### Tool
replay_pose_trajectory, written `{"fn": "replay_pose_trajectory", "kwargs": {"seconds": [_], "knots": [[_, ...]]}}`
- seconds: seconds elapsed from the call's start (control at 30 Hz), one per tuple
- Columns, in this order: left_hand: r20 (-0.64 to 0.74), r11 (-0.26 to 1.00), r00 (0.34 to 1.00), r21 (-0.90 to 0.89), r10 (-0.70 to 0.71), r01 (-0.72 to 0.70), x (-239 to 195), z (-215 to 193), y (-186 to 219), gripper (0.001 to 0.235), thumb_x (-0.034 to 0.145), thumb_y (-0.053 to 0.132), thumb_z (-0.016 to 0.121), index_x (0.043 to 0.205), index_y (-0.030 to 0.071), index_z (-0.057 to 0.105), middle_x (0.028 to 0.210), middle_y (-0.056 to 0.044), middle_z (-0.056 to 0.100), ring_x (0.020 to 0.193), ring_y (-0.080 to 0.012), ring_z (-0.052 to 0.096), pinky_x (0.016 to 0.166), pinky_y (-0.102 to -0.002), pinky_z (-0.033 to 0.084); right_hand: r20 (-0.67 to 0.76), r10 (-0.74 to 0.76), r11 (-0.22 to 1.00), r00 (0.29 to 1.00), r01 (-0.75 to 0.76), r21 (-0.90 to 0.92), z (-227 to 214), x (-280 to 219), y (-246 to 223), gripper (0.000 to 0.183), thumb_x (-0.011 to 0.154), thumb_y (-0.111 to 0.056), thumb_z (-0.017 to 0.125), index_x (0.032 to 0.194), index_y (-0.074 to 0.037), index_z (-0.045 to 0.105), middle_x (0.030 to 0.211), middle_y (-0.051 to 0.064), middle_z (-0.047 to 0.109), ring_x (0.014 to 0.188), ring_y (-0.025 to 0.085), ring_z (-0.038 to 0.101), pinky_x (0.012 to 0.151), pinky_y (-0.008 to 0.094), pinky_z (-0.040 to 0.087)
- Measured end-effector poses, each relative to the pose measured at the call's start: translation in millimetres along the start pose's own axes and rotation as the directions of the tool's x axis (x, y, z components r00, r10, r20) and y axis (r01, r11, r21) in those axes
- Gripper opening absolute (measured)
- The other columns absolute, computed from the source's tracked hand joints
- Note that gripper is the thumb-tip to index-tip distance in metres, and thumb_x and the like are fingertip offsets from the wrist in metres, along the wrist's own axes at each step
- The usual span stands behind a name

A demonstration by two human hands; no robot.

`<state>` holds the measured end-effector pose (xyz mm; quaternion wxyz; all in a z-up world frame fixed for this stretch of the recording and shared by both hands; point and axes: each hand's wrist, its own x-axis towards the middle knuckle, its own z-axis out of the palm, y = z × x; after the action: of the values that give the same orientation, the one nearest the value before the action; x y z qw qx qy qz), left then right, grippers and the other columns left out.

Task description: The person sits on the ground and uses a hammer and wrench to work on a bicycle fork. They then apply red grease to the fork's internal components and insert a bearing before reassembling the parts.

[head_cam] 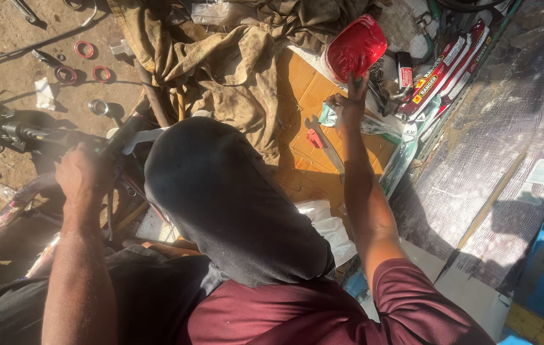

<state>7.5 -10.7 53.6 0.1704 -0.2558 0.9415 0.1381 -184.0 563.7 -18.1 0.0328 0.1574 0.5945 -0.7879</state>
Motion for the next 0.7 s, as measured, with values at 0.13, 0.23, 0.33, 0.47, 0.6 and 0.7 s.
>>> {"fn": "replay_pose_trajectory", "kwargs": {"seconds": [0.13, 0.23, 0.33, 0.47, 0.6, 0.7], "knots": [[-0.047, 0.994, 0.999, -0.103, 0.015, -0.019, -5, -1, 0, 0.034, 0.096, 0.033, 0.071, 0.119, 0.008, 0.075, 0.111, -0.023, 0.071, 0.103, -0.0434, 0.066, 0.086, -0.054, 0.051, 0.067, -0.133, 0.946, 0.989, 0.147, -0.288, -28, -10, 27, 0.103, 0.083, 0.014, 0.052, 0.173, -0.016, 0.012, 0.178, 0.009, 0.028, 0.107, 0.011, 0.066, 0.082, 0.029, 0.06], [-0.033, 0.997, 0.999, -0.075, 0.009, -0.011, -9, -4, -1, 0.035, 0.101, 0.035, 0.069, 0.122, 0.007, 0.073, 0.113, -0.024, 0.071, 0.104, -0.0434, 0.066, 0.087, -0.053, 0.051, 0.019, -0.148, 0.965, 0.989, 0.149, -0.216, -35, -14, 34, 0.102, 0.082, 0.015, 0.052, 0.171, -0.015, 0.012, 0.173, 0.013, 0.037, 0.099, 0.014, 0.067, 0.082, 0.027, 0.059], [-0.025, 0.998, 1.0, -0.054, 0.018, -0.02, -14, -7, -1, 0.033, 0.102, 0.035, 0.069, 0.123, 0.009, 0.074, 0.114, -0.025, 0.071, 0.105, -0.0436, 0.067, 0.089, -0.053, 0.052, 0.07, -0.279, 0.875, 0.958, 0.283, -0.393, -41, -6, 36, 0.101, 0.084, 0.015, 0.053, 0.17, -0.015, 0.01, 0.173, 0.017, 0.037, 0.094, 0.021, 0.066, 0.085, 0.026, 0.056], [0.021, 0.995, 1.0, -0.097, -0.018, 0.02, -17, -19, 10, 0.038, 0.095, 0.038, 0.074, 0.121, 0.011, 0.075, 0.114, -0.022, 0.072, 0.106, -0.043, 0.067, 0.09, -0.053, 0.051, 0.33, -0.378, 0.104, 0.865, 0.394, -0.913, -31, 19, 26, 0.103, 0.087, 0.012, 0.065, 0.174, -0.011, 0.015, 0.163, 0.027, 0.038, 0.136, 0.046, 0.057, 0.107, 0.046, 0.051], [-0.053, 0.992, 0.999, -0.124, 0.007, -0.014, -21, -25, 9, 0.039, 0.092, 0.036, 0.077, 0.119, 0.009, 0.074, 0.114, -0.022, 0.072, 0.105, -0.0435, 0.066, 0.088, -0.053, 0.051, 0.386, -0.152, -0.156, 0.91, 0.363, -0.919, -6, -3, 4, 0.089, 0.084, 0.008, 0.06, 0.163, -0.009, 0.022, 0.164, 0.027, 0.034, 0.124, 0.046, 0.061, 0.096, 0.056, 0.051], [-0.056, 0.992, 0.998, -0.126, 0.001, -0.008, -20, -21, 3, 0.037, 0.098, 0.039, 0.076, 0.115, 0.006, 0.074, 0.114, -0.023, 0.071, 0.104, -0.0438, 0.066, 0.086, -0.053, 0.051, 0.325, -0.008, -0.186, 0.946, 0.318, -0.93, 7, -24, -11, 0.084, 0.088, 0.006, 0.062, 0.161, -0.012, 0.024, 0.167, 0.022, 0.035, 0.121, 0.042, 0.064, 0.095, 0.06, 0.049]]}}
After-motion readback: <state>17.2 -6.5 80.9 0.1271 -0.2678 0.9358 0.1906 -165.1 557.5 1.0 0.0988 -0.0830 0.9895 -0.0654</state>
